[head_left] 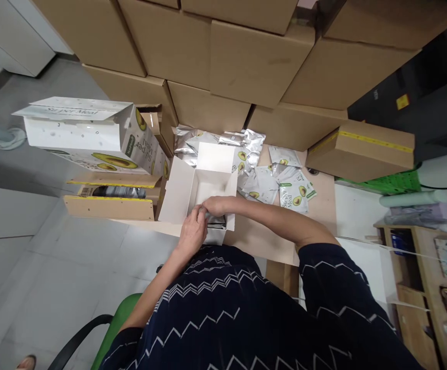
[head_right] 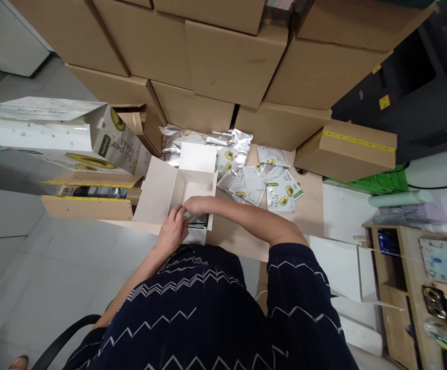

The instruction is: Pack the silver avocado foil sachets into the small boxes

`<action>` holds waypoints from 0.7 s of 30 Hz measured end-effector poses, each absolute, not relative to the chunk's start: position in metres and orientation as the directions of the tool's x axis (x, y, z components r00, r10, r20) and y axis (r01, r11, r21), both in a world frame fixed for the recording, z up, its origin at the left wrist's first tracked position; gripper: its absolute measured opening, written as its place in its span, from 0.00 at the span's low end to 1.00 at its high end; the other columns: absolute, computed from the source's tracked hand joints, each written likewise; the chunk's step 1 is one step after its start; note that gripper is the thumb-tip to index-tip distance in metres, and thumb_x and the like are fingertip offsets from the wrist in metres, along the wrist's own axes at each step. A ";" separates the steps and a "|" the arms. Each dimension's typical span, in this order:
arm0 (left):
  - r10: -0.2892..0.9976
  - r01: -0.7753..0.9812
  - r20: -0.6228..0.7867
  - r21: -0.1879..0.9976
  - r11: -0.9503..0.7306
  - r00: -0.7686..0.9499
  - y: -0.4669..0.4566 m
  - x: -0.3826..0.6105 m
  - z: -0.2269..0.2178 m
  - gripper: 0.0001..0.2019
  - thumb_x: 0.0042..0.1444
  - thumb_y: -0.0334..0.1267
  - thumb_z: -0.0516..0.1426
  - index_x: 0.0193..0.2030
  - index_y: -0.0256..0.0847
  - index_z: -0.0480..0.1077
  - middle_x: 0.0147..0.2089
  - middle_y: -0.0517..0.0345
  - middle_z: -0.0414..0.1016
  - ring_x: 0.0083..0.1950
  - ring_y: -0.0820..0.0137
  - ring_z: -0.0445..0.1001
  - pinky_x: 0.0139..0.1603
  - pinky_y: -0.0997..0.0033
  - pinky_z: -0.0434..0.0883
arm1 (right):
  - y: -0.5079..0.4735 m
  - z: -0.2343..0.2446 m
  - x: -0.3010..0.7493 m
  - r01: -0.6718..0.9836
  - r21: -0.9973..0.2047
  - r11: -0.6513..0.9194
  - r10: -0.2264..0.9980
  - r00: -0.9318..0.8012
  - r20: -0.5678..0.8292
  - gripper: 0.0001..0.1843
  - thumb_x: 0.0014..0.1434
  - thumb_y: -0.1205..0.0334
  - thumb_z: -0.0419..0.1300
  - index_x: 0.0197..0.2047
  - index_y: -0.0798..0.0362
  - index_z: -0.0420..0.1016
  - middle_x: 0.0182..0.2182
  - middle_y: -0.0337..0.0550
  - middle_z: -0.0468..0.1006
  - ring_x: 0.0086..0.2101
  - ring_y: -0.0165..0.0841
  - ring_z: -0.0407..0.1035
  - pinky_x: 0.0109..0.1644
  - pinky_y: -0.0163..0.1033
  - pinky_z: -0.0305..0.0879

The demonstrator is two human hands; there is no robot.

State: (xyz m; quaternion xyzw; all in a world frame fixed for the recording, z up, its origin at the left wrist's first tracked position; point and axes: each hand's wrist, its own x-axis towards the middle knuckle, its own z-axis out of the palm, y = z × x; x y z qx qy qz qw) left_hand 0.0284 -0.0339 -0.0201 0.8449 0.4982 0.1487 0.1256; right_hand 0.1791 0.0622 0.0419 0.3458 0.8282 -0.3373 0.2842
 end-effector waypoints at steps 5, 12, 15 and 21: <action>0.914 0.810 0.051 0.446 -0.381 0.401 -0.025 0.033 -0.022 0.23 0.61 0.28 0.49 0.64 0.33 0.57 0.58 0.37 0.71 0.56 0.57 0.75 0.52 0.58 0.75 | 0.061 0.038 0.178 0.758 -0.301 0.578 0.372 -0.573 -0.730 0.16 0.64 0.72 0.54 0.50 0.67 0.80 0.43 0.59 0.81 0.37 0.37 0.74 0.36 0.37 0.60; 0.901 0.856 -0.050 0.339 -0.391 0.431 -0.011 0.036 -0.019 0.31 0.56 0.25 0.50 0.69 0.30 0.56 0.51 0.40 0.79 0.49 0.57 0.76 0.55 0.55 0.70 | 0.063 0.037 0.192 0.685 -0.505 0.525 0.396 -0.722 -0.568 0.14 0.63 0.73 0.53 0.43 0.64 0.80 0.42 0.56 0.82 0.37 0.34 0.72 0.40 0.36 0.63; 0.890 0.895 -0.196 0.269 -0.356 0.412 -0.004 0.041 -0.019 0.25 0.57 0.24 0.49 0.62 0.32 0.67 0.42 0.44 0.81 0.46 0.57 0.77 0.52 0.58 0.71 | 0.056 0.050 0.209 0.657 -0.661 0.362 0.475 -0.741 -0.475 0.13 0.64 0.70 0.53 0.42 0.60 0.80 0.42 0.52 0.82 0.39 0.33 0.73 0.44 0.36 0.66; 0.861 0.893 -0.273 0.267 -0.361 0.430 0.004 0.040 -0.018 0.21 0.57 0.23 0.50 0.53 0.33 0.76 0.47 0.43 0.81 0.47 0.59 0.77 0.56 0.59 0.70 | 0.036 0.045 0.288 0.265 -0.952 -0.155 0.982 -0.060 -0.177 0.24 0.71 0.50 0.45 0.61 0.54 0.69 0.49 0.52 0.80 0.39 0.31 0.77 0.45 0.38 0.73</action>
